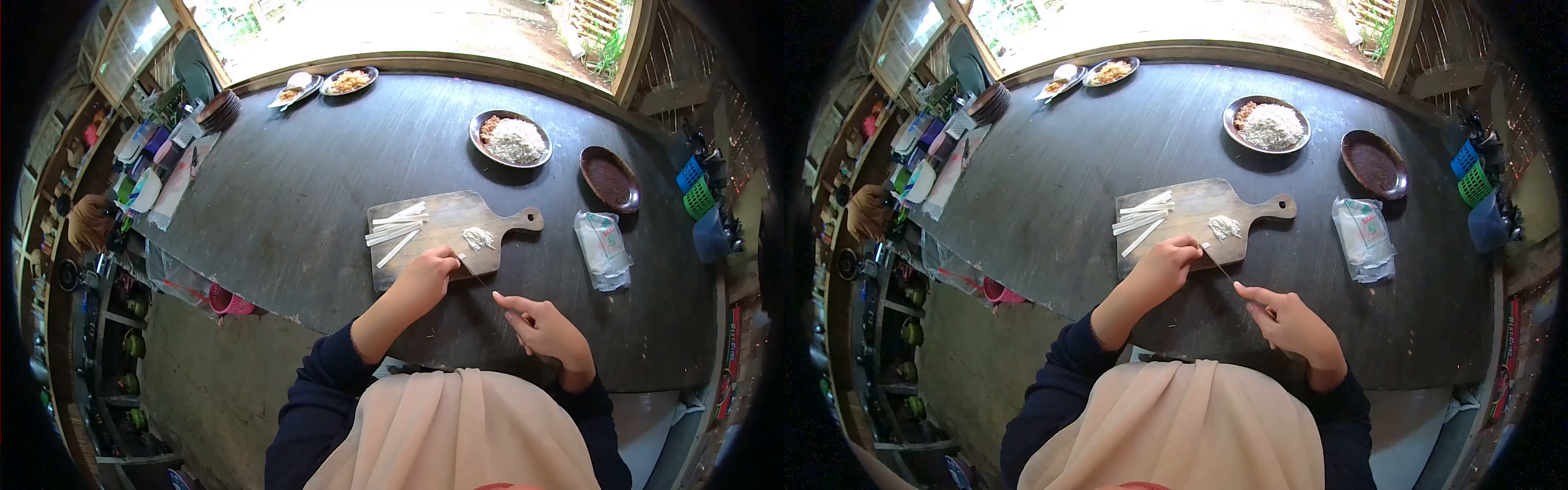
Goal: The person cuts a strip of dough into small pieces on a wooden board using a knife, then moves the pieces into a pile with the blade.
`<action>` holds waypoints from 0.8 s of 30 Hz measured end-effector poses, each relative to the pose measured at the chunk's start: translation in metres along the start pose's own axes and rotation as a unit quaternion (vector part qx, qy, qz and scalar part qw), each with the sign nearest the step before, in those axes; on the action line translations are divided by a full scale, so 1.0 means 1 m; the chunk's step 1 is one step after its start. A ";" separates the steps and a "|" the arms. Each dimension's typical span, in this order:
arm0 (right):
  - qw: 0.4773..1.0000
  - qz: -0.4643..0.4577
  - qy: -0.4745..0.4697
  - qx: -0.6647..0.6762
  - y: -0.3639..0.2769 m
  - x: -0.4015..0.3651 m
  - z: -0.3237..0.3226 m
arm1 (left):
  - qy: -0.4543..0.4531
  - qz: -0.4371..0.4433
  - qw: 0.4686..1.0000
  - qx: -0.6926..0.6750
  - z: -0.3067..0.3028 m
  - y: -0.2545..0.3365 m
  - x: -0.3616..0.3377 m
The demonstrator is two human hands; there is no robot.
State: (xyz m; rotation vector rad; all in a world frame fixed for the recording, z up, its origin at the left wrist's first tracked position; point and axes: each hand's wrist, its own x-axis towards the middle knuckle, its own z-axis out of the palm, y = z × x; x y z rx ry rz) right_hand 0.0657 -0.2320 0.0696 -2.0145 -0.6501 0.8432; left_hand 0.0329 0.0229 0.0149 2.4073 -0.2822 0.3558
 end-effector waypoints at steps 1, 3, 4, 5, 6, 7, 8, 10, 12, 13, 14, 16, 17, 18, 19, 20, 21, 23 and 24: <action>1.000 -0.002 0.000 0.000 0.000 -0.001 -0.002 | -0.004 -0.005 1.000 -0.003 -0.001 0.000 0.000; 1.000 -0.001 -0.014 -0.001 -0.001 -0.005 -0.005 | -0.009 -0.004 1.000 -0.003 -0.002 -0.001 0.000; 1.000 -0.001 -0.016 0.000 -0.002 -0.005 -0.004 | -0.015 -0.002 1.000 -0.006 -0.002 -0.001 0.000; 1.000 -0.001 -0.011 -0.007 -0.002 -0.006 -0.004 | -0.016 -0.004 1.000 -0.006 -0.001 -0.001 0.000; 1.000 -0.001 -0.005 -0.014 -0.002 -0.005 -0.003 | -0.009 -0.002 1.000 -0.006 -0.001 -0.001 0.000; 1.000 0.001 -0.006 -0.012 -0.002 -0.003 -0.002 | -0.003 0.000 1.000 -0.006 0.000 -0.002 0.000; 1.000 -0.004 0.003 -0.022 -0.002 -0.001 -0.001 | -0.006 -0.002 1.000 -0.008 0.001 -0.002 0.000; 1.000 -0.004 0.012 -0.029 -0.002 0.002 0.003 | -0.002 0.003 1.000 -0.006 0.001 -0.003 0.000; 0.999 -0.018 0.019 -0.023 -0.002 0.003 0.003 | -0.007 0.001 1.000 -0.006 0.000 -0.002 -0.002; 0.999 -0.020 0.024 -0.024 -0.003 0.001 0.002 | -0.006 -0.001 1.000 -0.003 -0.001 -0.001 0.000; 1.000 -0.010 0.013 -0.022 -0.003 -0.002 -0.001 | -0.003 0.003 1.000 -0.001 -0.001 -0.001 0.000; 1.000 -0.005 0.000 -0.024 -0.002 -0.004 -0.005 | 0.000 0.000 1.000 -0.014 -0.001 -0.001 -0.001; 1.000 -0.007 -0.001 -0.020 -0.001 -0.005 -0.005 | 0.003 -0.001 1.000 -0.013 -0.001 -0.001 -0.001; 1.000 -0.009 -0.002 -0.014 0.000 -0.005 -0.004 | -0.004 0.000 1.000 -0.013 -0.002 -0.001 0.000; 1.000 -0.008 -0.003 -0.012 0.000 -0.005 -0.004 | -0.014 0.002 1.000 -0.014 -0.002 -0.001 0.000; 1.000 -0.008 -0.004 -0.015 -0.002 -0.005 -0.005 | -0.016 0.002 1.000 -0.014 -0.002 -0.002 0.000; 1.000 -0.006 -0.006 -0.019 -0.002 -0.006 -0.006 | -0.011 0.005 1.000 -0.013 -0.002 -0.002 0.000; 1.000 -0.004 -0.003 -0.023 -0.003 -0.006 -0.005 | -0.006 0.007 1.000 -0.013 -0.001 -0.001 -0.001; 1.000 -0.005 -0.002 -0.029 -0.003 -0.006 -0.005 | -0.008 0.005 1.000 -0.015 -0.001 -0.001 0.000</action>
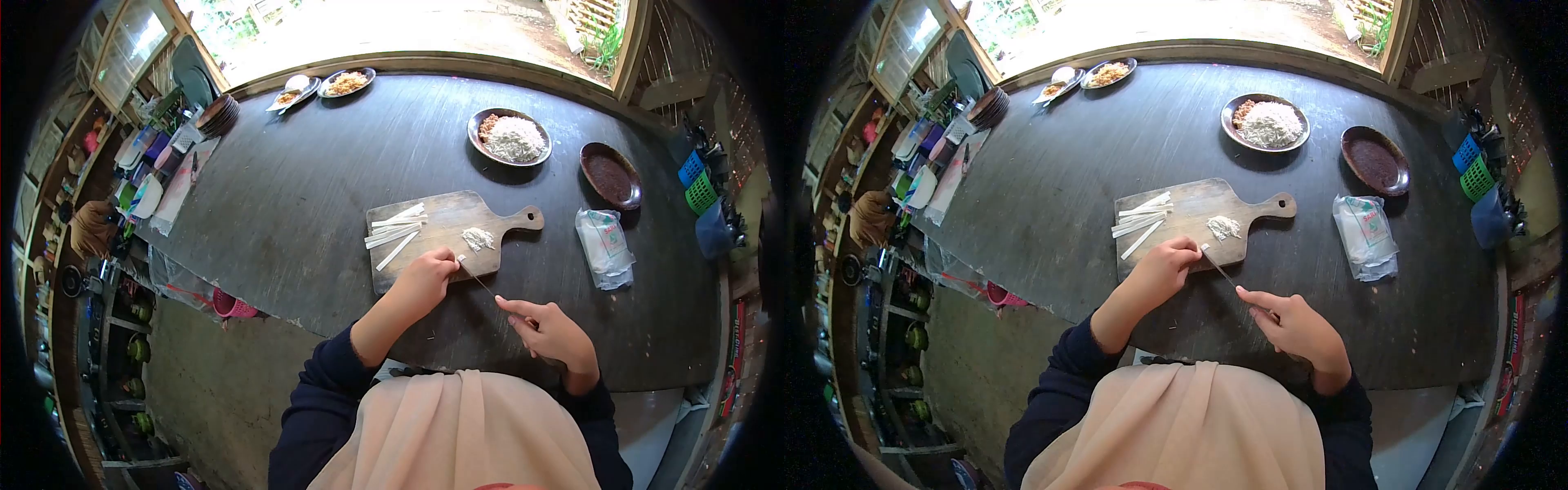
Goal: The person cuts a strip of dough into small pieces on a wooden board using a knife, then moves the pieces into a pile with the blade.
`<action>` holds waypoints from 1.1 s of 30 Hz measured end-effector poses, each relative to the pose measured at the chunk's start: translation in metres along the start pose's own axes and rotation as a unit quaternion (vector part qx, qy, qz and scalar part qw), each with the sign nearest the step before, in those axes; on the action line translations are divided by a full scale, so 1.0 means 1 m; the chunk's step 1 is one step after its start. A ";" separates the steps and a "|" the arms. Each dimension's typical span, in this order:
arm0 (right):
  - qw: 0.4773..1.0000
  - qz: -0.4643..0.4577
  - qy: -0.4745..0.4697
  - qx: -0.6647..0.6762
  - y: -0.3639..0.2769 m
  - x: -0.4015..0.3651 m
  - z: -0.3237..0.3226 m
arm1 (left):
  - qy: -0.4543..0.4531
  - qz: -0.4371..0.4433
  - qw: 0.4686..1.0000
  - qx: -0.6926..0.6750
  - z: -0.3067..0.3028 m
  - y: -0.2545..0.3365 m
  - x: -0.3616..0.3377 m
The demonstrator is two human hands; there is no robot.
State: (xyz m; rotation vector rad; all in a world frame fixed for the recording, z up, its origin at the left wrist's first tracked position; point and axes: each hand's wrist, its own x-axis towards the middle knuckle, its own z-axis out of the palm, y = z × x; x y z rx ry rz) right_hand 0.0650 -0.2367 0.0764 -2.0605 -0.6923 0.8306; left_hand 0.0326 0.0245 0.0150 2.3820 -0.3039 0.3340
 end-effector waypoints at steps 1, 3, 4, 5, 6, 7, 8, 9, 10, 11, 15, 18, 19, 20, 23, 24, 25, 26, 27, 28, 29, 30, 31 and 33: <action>1.000 0.000 -0.001 0.000 0.001 0.002 0.002 | -0.001 -0.002 1.000 -0.001 0.000 0.000 0.000; 0.999 -0.028 0.019 -0.016 0.006 0.007 0.007 | 0.004 -0.002 1.000 0.002 0.000 -0.002 0.000; 0.999 -0.027 0.020 -0.015 0.005 0.007 0.009 | 0.007 0.000 1.000 0.005 0.001 -0.001 0.000; 0.999 -0.022 0.021 -0.012 0.003 0.008 0.011 | 0.004 0.003 1.000 0.004 0.001 0.000 -0.001; 1.000 -0.018 0.023 -0.010 0.002 0.008 0.011 | 0.003 -0.001 1.000 0.011 0.001 0.001 -0.001; 0.999 -0.019 0.028 -0.010 0.001 0.006 0.009 | 0.003 -0.004 1.000 0.019 0.000 0.002 0.000; 1.000 -0.010 0.021 -0.007 -0.001 0.003 0.007 | 0.005 -0.001 1.000 0.020 0.000 0.003 0.001; 1.000 -0.001 0.012 -0.005 -0.002 0.001 0.005 | 0.000 -0.002 1.000 0.019 0.000 0.002 0.000; 1.000 -0.004 0.011 -0.007 -0.003 -0.001 0.004 | -0.004 -0.006 1.000 0.019 -0.001 0.002 0.000; 1.000 -0.012 0.008 -0.007 -0.003 -0.002 0.003 | -0.002 -0.008 1.000 0.021 -0.001 0.001 -0.001; 1.000 -0.014 0.001 -0.004 0.000 -0.002 0.002 | -0.001 -0.001 1.000 0.017 0.000 0.001 -0.001; 1.000 0.006 -0.003 0.006 0.001 0.002 0.003 | 0.000 0.000 1.000 0.020 -0.001 0.001 0.000; 1.000 0.007 -0.003 0.007 0.001 0.005 0.004 | -0.004 -0.002 1.000 0.018 -0.001 0.001 -0.001; 1.000 0.006 0.001 0.005 0.002 0.008 0.006 | -0.005 -0.003 1.000 0.017 -0.001 0.001 -0.002; 1.000 0.002 0.008 0.006 0.002 0.006 0.006 | 0.002 0.001 1.000 0.005 0.000 0.002 -0.001; 1.000 -0.003 0.006 0.011 0.001 0.006 0.006 | 0.003 0.003 1.000 0.007 0.001 0.001 -0.002; 1.000 -0.006 0.006 0.008 0.001 0.005 0.005 | 0.004 0.003 1.000 0.010 0.000 0.000 -0.002; 1.000 -0.001 0.003 0.006 0.002 0.003 0.004 | 0.008 0.003 1.000 0.012 0.000 -0.001 -0.001; 1.000 0.005 -0.002 0.005 0.002 0.002 0.003 | 0.003 0.004 1.000 0.015 0.000 -0.001 -0.001; 1.000 0.004 -0.004 0.005 0.001 0.002 0.002 | -0.004 0.006 1.000 0.018 0.000 -0.001 -0.002; 1.000 0.005 -0.005 0.002 0.000 0.002 0.002 | -0.004 0.005 1.000 0.019 0.000 -0.001 -0.002; 1.000 0.007 -0.006 0.000 0.000 0.002 0.001 | -0.005 0.004 1.000 0.019 0.000 -0.001 -0.002; 1.000 0.008 -0.006 0.001 0.000 0.001 0.001 | -0.007 0.003 1.000 0.018 0.000 -0.001 -0.001; 1.000 0.006 -0.003 -0.001 0.000 0.001 0.001 | -0.009 0.001 1.000 0.013 -0.001 0.000 -0.001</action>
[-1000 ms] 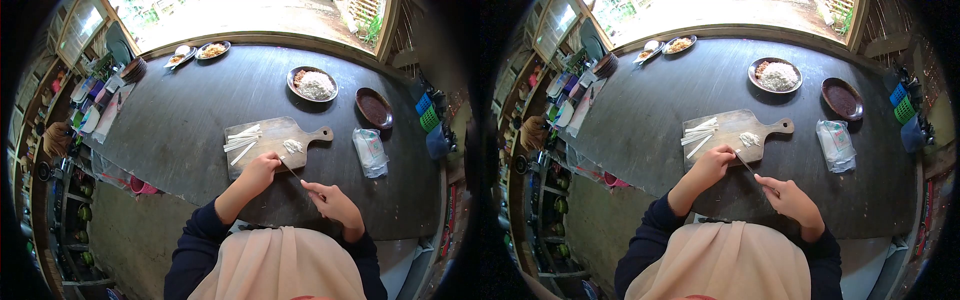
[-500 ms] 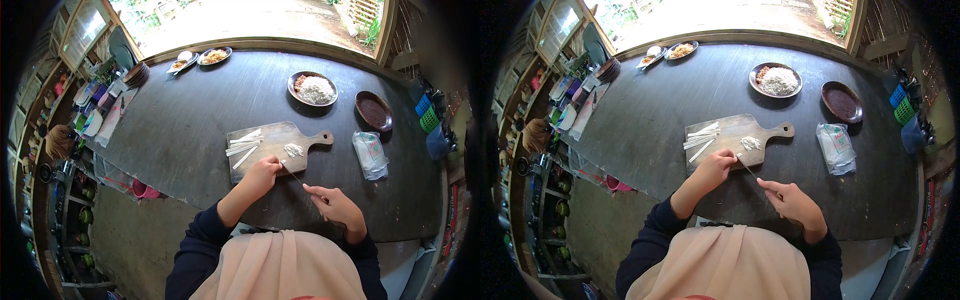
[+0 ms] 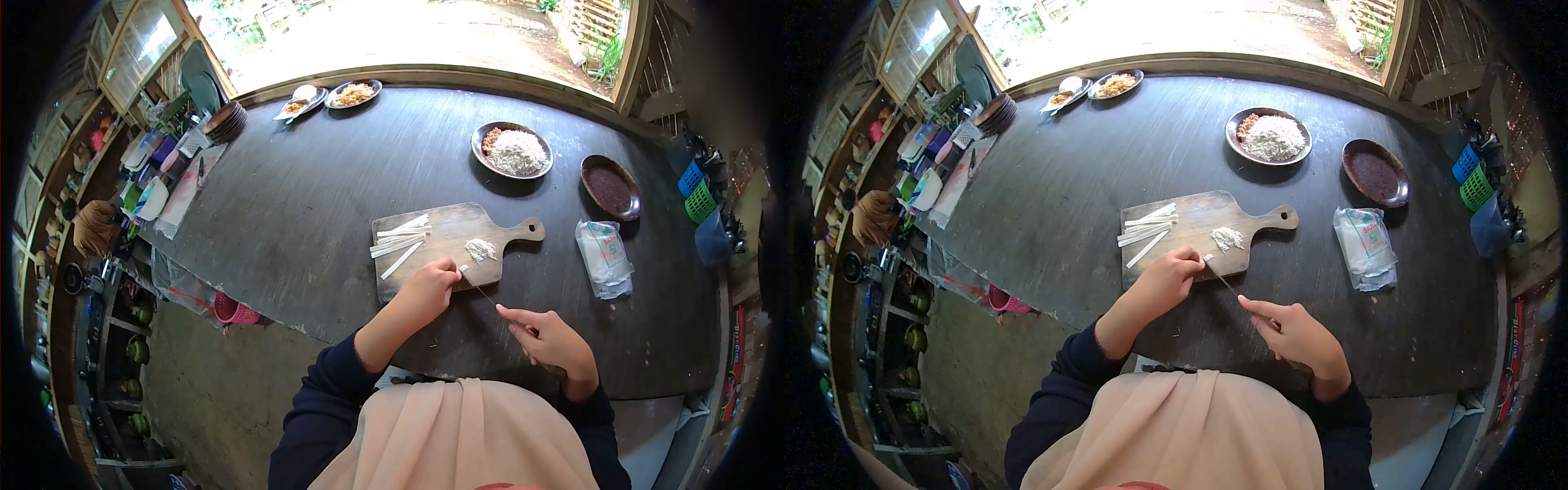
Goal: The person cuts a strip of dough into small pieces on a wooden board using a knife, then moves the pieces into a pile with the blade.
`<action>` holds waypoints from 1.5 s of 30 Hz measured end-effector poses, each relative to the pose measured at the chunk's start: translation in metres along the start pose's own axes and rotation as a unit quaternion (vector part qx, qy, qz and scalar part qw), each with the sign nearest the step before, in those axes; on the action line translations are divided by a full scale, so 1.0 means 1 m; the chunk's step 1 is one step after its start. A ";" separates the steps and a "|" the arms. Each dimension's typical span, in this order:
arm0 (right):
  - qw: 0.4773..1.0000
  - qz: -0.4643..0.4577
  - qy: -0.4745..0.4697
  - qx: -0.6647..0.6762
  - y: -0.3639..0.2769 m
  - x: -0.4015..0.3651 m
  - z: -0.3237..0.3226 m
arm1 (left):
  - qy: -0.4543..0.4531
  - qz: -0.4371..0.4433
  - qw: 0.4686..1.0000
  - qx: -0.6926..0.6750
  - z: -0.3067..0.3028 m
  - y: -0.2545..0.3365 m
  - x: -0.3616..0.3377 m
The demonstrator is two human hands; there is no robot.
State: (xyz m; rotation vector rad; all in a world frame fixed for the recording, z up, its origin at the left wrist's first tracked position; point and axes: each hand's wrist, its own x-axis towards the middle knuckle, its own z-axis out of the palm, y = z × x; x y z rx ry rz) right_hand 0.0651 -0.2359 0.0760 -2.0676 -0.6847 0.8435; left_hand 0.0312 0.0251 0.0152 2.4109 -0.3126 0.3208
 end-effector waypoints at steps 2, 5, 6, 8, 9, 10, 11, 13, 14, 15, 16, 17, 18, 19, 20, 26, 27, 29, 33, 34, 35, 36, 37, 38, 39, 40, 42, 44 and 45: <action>1.000 -0.011 0.008 0.003 0.004 0.004 0.004 | -0.001 -0.004 1.000 -0.005 0.000 -0.001 0.000; 0.999 -0.023 0.021 0.009 0.003 0.012 0.010 | -0.005 0.007 1.000 -0.003 0.001 -0.001 -0.001; 0.999 -0.029 0.028 0.011 0.002 0.011 0.011 | -0.003 -0.004 1.000 -0.008 0.000 0.001 -0.002; 0.999 -0.017 0.018 0.020 0.005 0.007 0.007 | 0.002 -0.008 1.000 -0.010 -0.001 0.002 -0.001; 1.000 -0.008 0.004 0.026 0.005 0.006 0.004 | -0.002 -0.009 1.000 -0.017 0.001 -0.001 -0.001; 1.000 -0.011 0.005 0.025 0.004 0.005 0.002 | -0.006 -0.011 1.000 -0.024 0.000 -0.001 -0.001; 1.000 -0.012 0.000 0.018 0.004 0.002 0.001 | -0.004 -0.011 1.000 -0.023 -0.001 -0.001 0.000; 1.000 -0.013 -0.008 0.014 0.000 -0.001 0.000 | -0.009 -0.003 1.000 -0.012 -0.001 -0.001 -0.001; 1.000 -0.014 -0.007 0.006 -0.003 -0.003 0.000 | -0.010 -0.004 1.000 -0.012 -0.001 -0.001 -0.001; 1.000 -0.014 -0.006 -0.004 -0.004 -0.003 0.000 | -0.009 -0.003 1.000 -0.008 -0.001 -0.001 -0.001; 1.000 -0.013 -0.006 -0.004 -0.004 -0.002 0.002 | -0.006 -0.003 1.000 -0.004 -0.001 -0.001 -0.001; 1.000 -0.030 0.002 -0.005 -0.003 -0.002 0.004 | -0.006 -0.005 1.000 -0.006 -0.001 0.000 0.000; 0.999 -0.048 0.010 -0.004 -0.002 -0.002 0.006 | -0.008 -0.011 1.000 -0.006 -0.002 0.001 0.001; 0.999 -0.046 0.007 -0.001 -0.001 -0.002 0.007 | -0.012 -0.017 1.000 -0.006 -0.003 0.002 0.000; 0.998 -0.057 0.014 -0.009 0.001 -0.001 0.007 | -0.015 -0.018 1.000 -0.006 -0.002 0.002 -0.002; 0.998 -0.054 0.031 0.007 -0.002 -0.003 0.001 | 0.001 -0.013 1.000 -0.008 -0.002 0.002 0.000; 0.998 -0.052 0.026 0.007 -0.001 -0.003 0.001 | 0.003 -0.006 1.000 -0.008 -0.002 0.001 0.000; 0.998 -0.051 0.026 -0.004 0.001 -0.002 0.002 | 0.004 0.002 1.000 -0.009 -0.001 0.001 0.000; 0.999 -0.045 0.009 -0.002 -0.002 -0.003 0.001 | 0.002 0.002 1.000 -0.011 -0.003 0.001 0.000; 0.999 -0.045 0.009 -0.002 -0.004 -0.003 0.000 | 0.002 0.005 1.000 -0.014 -0.003 0.001 0.000; 0.999 -0.040 0.008 -0.004 -0.005 -0.002 0.000 | 0.002 0.005 1.000 -0.014 -0.003 0.001 0.000; 0.999 -0.035 0.008 -0.007 -0.005 -0.003 0.000 | 0.005 0.007 1.000 -0.016 -0.003 0.001 0.000; 0.999 -0.034 0.008 -0.007 -0.005 -0.003 0.000 | 0.009 0.009 1.000 -0.017 -0.002 0.001 0.000; 0.999 -0.035 0.007 -0.006 -0.005 -0.002 0.000 | 0.009 0.009 1.000 -0.017 -0.003 0.001 0.000; 0.999 -0.036 0.005 -0.006 -0.004 -0.002 0.000 | 0.005 0.008 1.000 -0.018 -0.003 0.001 0.000; 0.999 -0.036 0.005 -0.006 -0.004 -0.003 0.000 | 0.001 0.007 1.000 -0.018 -0.003 0.001 0.000; 1.000 -0.023 -0.001 -0.009 -0.004 -0.003 -0.001 | 0.000 0.009 1.000 -0.014 -0.003 0.000 0.000; 1.000 -0.025 -0.003 -0.006 -0.003 -0.003 -0.001 | -0.001 0.011 1.000 -0.010 -0.003 0.000 0.000; 1.000 -0.026 -0.004 -0.003 -0.003 -0.002 -0.001 | 0.001 0.007 1.000 -0.014 -0.002 0.000 0.000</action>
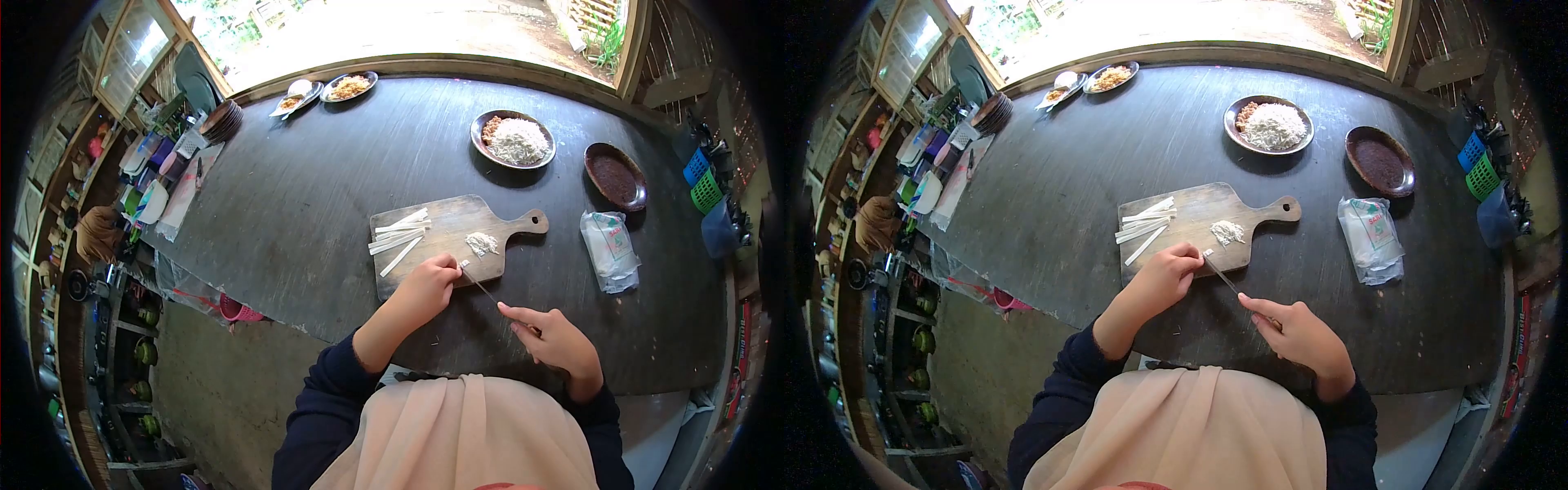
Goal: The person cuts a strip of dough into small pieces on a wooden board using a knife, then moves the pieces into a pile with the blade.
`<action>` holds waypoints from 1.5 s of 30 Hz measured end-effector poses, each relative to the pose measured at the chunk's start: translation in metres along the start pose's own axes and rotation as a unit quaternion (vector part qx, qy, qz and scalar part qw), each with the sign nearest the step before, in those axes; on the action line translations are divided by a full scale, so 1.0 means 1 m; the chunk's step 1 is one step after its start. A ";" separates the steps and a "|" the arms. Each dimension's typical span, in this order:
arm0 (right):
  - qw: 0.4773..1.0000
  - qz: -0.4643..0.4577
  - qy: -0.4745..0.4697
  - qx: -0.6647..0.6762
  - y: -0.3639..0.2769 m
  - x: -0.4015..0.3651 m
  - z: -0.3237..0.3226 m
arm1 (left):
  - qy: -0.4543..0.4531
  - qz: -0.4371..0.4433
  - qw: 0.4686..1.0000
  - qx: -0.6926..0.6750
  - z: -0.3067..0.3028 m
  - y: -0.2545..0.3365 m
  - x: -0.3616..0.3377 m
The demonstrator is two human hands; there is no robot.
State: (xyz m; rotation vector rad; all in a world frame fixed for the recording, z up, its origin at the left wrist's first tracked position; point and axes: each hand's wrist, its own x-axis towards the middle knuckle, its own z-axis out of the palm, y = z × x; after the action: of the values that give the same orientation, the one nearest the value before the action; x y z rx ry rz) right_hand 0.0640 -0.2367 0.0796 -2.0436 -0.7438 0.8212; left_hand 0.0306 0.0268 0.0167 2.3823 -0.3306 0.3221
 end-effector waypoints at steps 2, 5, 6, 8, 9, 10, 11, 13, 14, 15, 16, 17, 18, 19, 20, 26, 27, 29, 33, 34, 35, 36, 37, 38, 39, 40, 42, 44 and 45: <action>1.000 0.003 -0.001 -0.003 0.000 0.000 0.000 | 0.001 -0.004 1.000 -0.004 0.000 0.000 0.000; 1.000 -0.002 0.006 -0.006 0.003 0.001 0.003 | 0.006 0.002 1.000 0.002 0.000 0.000 0.000; 1.000 -0.010 0.013 -0.004 0.005 0.003 0.005 | 0.005 0.000 1.000 0.000 0.000 0.001 0.000; 0.999 -0.029 0.032 -0.014 0.007 0.008 0.011 | -0.001 -0.001 1.000 -0.004 -0.001 0.002 0.000; 0.997 -0.049 0.053 -0.025 0.008 0.008 0.014 | -0.003 -0.008 1.000 -0.003 -0.001 0.003 -0.001; 0.997 -0.046 0.055 -0.024 0.008 0.006 0.014 | -0.004 -0.014 1.000 -0.001 -0.001 0.003 0.000; 0.997 -0.052 0.053 -0.026 0.008 0.005 0.014 | -0.004 -0.012 1.000 -0.002 0.000 0.003 0.000; 0.996 -0.064 0.051 -0.030 0.006 0.004 0.011 | 0.000 -0.006 1.000 0.000 -0.001 0.001 0.000; 0.998 -0.042 0.036 -0.019 0.003 0.002 0.008 | 0.003 -0.006 1.000 0.003 -0.002 0.002 0.000; 1.000 -0.018 0.021 -0.007 0.001 0.000 0.005 | 0.001 -0.008 1.000 -0.003 -0.002 0.002 0.001; 1.000 -0.019 0.020 -0.007 0.000 0.000 0.005 | -0.003 -0.009 1.000 -0.010 -0.002 0.003 0.000; 1.000 -0.020 0.016 -0.007 0.000 0.000 0.004 | -0.004 -0.010 1.000 -0.010 -0.003 0.003 0.001; 1.000 -0.019 0.012 -0.007 0.000 -0.001 0.003 | -0.005 -0.011 1.000 -0.006 -0.003 0.003 0.001; 1.000 -0.017 0.011 -0.006 0.000 -0.001 0.001 | -0.006 -0.011 1.000 -0.003 -0.003 0.003 0.001; 1.000 -0.008 0.005 -0.002 0.000 -0.002 -0.001 | -0.007 -0.013 1.000 -0.004 -0.002 0.003 0.002; 1.000 -0.018 0.014 0.005 0.011 0.009 0.007 | -0.014 -0.021 1.000 -0.009 -0.003 0.004 0.000; 0.999 -0.036 0.027 -0.009 0.011 0.009 0.008 | -0.008 -0.022 1.000 -0.011 -0.003 0.004 0.000; 0.999 -0.027 0.021 0.004 0.007 0.004 0.007 | 0.000 -0.020 1.000 -0.011 -0.002 0.005 0.001; 1.000 -0.002 -0.001 0.012 0.001 0.000 0.002 | 0.004 -0.008 1.000 0.000 -0.003 0.003 0.000; 1.000 -0.003 -0.002 0.012 0.002 0.000 0.002 | 0.003 -0.006 1.000 -0.002 -0.003 0.004 0.001; 1.000 -0.010 -0.002 0.011 0.003 0.000 0.002 | 0.003 -0.006 1.000 -0.003 -0.003 0.003 0.001; 1.000 -0.017 -0.002 0.011 0.004 0.000 0.002 | 0.002 -0.008 1.000 -0.005 -0.003 0.003 0.001; 1.000 -0.017 -0.003 0.010 0.004 0.000 0.002 | 0.000 -0.011 1.000 -0.007 -0.002 0.003 0.000; 1.000 -0.009 -0.004 0.015 0.004 0.000 0.002 | 0.001 -0.012 1.000 -0.008 -0.002 0.002 0.000; 1.000 -0.001 -0.004 0.020 0.005 0.001 0.002 | 0.001 -0.009 1.000 -0.010 -0.001 0.001 0.000; 1.000 -0.001 -0.006 0.020 0.004 0.003 0.003 | 0.002 -0.007 1.000 -0.012 -0.001 0.000 0.000; 0.999 0.043 -0.006 0.028 0.002 0.008 0.005 | 0.002 -0.007 1.000 -0.008 -0.002 0.000 0.000; 0.999 0.031 0.001 0.029 0.003 0.007 0.008 | 0.002 -0.004 1.000 -0.006 -0.002 0.003 0.000; 0.999 0.014 0.007 0.030 0.003 0.007 0.008 | -0.002 -0.018 1.000 -0.010 -0.003 0.005 0.000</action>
State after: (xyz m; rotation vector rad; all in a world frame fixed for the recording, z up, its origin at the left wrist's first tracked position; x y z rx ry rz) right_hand 0.0627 -0.2297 0.0717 -2.0087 -0.6758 0.8354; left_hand 0.0289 0.0251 0.0218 2.3663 -0.2912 0.2954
